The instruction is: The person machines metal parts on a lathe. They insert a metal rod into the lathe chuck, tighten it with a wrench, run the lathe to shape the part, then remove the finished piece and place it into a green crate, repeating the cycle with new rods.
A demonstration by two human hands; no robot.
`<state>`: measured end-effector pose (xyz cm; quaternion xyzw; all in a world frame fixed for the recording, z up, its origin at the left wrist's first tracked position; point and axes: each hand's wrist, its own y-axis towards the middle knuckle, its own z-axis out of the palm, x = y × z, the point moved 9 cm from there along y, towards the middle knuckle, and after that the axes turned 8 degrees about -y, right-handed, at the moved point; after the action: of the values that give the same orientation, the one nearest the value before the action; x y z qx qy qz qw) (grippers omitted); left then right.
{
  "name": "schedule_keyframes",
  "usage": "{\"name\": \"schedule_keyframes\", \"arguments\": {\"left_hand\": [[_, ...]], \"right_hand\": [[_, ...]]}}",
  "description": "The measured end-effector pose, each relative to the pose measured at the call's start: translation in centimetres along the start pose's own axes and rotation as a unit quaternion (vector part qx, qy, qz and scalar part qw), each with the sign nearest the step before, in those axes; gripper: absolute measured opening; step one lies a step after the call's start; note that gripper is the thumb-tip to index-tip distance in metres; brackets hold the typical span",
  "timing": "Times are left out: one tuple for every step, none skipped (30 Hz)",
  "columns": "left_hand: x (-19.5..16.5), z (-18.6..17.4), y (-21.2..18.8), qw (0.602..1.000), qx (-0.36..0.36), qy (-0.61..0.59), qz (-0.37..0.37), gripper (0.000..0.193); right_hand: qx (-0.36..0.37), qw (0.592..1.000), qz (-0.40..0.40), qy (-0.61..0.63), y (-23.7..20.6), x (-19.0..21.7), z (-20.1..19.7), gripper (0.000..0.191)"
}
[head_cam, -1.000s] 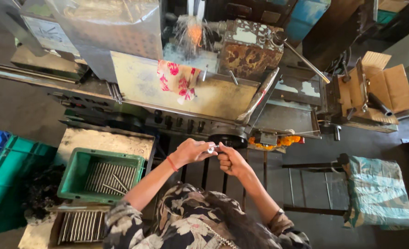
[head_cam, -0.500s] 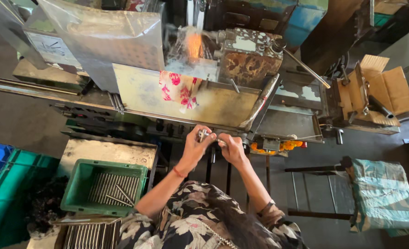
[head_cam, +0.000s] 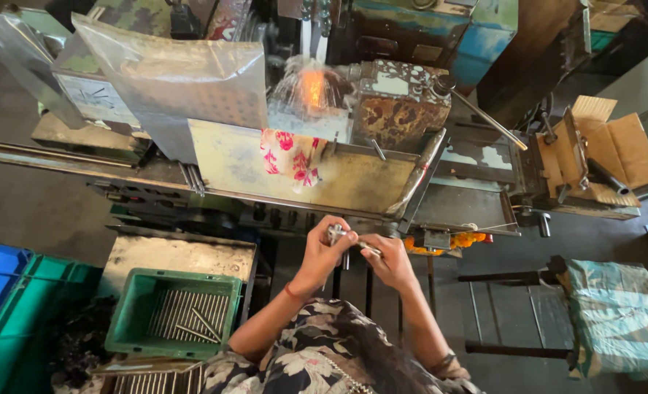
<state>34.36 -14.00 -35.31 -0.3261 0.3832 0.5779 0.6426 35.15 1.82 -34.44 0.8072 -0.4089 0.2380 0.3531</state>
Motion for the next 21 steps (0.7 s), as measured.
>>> {"name": "schedule_keyframes", "arguments": {"left_hand": [[0.8,-0.4,0.2,0.998,-0.009,-0.039,-0.057,0.012],[1.0,-0.2,0.6,0.993,0.034,-0.062,-0.098,0.011],[1.3,0.1,1.0,0.984,0.076,-0.085,-0.139,0.010],[1.7,0.8,1.0,0.971,0.120,-0.108,-0.177,0.010],[1.5,0.8,1.3,0.972,0.116,-0.121,-0.162,0.010],[1.3,1.0,1.6,0.974,0.111,-0.134,-0.147,0.010],[1.2,1.0,1.6,0.975,0.102,-0.144,-0.134,0.011],[1.1,1.3,1.5,0.977,0.099,-0.147,-0.117,0.011],[0.8,1.6,1.4,0.979,0.097,-0.148,-0.099,0.012],[0.6,1.8,1.1,0.981,0.093,-0.150,-0.083,0.013],[0.7,1.8,0.8,0.982,0.080,-0.147,-0.089,0.013],[0.7,1.6,0.6,0.983,0.067,-0.144,-0.092,0.013],[0.6,1.5,0.5,0.984,0.057,-0.140,-0.095,0.012],[0.7,1.4,0.3,0.984,0.051,-0.136,-0.106,0.013],[0.9,1.2,0.2,0.983,0.045,-0.133,-0.116,0.013],[1.0,1.1,0.0,0.983,0.039,-0.129,-0.126,0.013],[1.1,1.1,-0.1,0.981,0.040,-0.134,-0.132,0.014],[1.1,1.0,-0.2,0.980,0.040,-0.139,-0.136,0.015],[1.2,1.0,-0.2,0.979,0.042,-0.144,-0.141,0.015],[1.4,0.7,-0.1,0.979,0.030,-0.131,-0.155,0.015],[1.7,0.3,-0.1,0.978,0.017,-0.117,-0.170,0.015]], "right_hand": [[0.056,0.998,0.031,0.023,0.2,0.2,0.2,0.038],[0.097,0.994,-0.008,0.053,0.8,1.5,0.4,0.037],[0.138,0.986,-0.045,0.084,1.3,2.7,0.6,0.036],[0.179,0.974,-0.083,0.112,1.4,3.9,0.7,0.036],[0.165,0.977,-0.093,0.098,2.0,4.3,0.2,0.036],[0.151,0.979,-0.103,0.084,2.5,4.6,-0.2,0.036],[0.138,0.981,-0.113,0.075,2.8,4.9,-0.5,0.035],[0.157,0.980,-0.099,0.075,2.9,4.6,-0.5,0.036],[0.176,0.977,-0.088,0.077,2.9,4.3,-0.5,0.036],[0.196,0.975,-0.073,0.079,2.7,3.9,-0.3,0.037],[0.190,0.974,-0.083,0.087,2.5,3.8,-0.5,0.039],[0.185,0.974,-0.095,0.093,2.4,3.6,-0.6,0.040],[0.179,0.973,-0.107,0.098,2.3,3.3,-0.6,0.042],[0.173,0.974,-0.082,0.123,2.1,2.4,-0.2,0.044],[0.168,0.973,-0.056,0.147,1.8,1.6,0.3,0.047],[0.163,0.971,-0.031,0.171,1.5,0.7,0.9,0.050],[0.161,0.968,-0.016,0.191,1.1,-0.1,1.5,0.052],[0.158,0.965,-0.001,0.211,0.7,-0.8,2.1,0.054],[0.155,0.961,0.013,0.230,0.3,-1.5,2.8,0.056],[0.143,0.954,0.045,0.259,-0.1,-2.3,3.4,0.057],[0.130,0.945,0.077,0.289,-0.5,-2.9,4.3,0.058]]}}
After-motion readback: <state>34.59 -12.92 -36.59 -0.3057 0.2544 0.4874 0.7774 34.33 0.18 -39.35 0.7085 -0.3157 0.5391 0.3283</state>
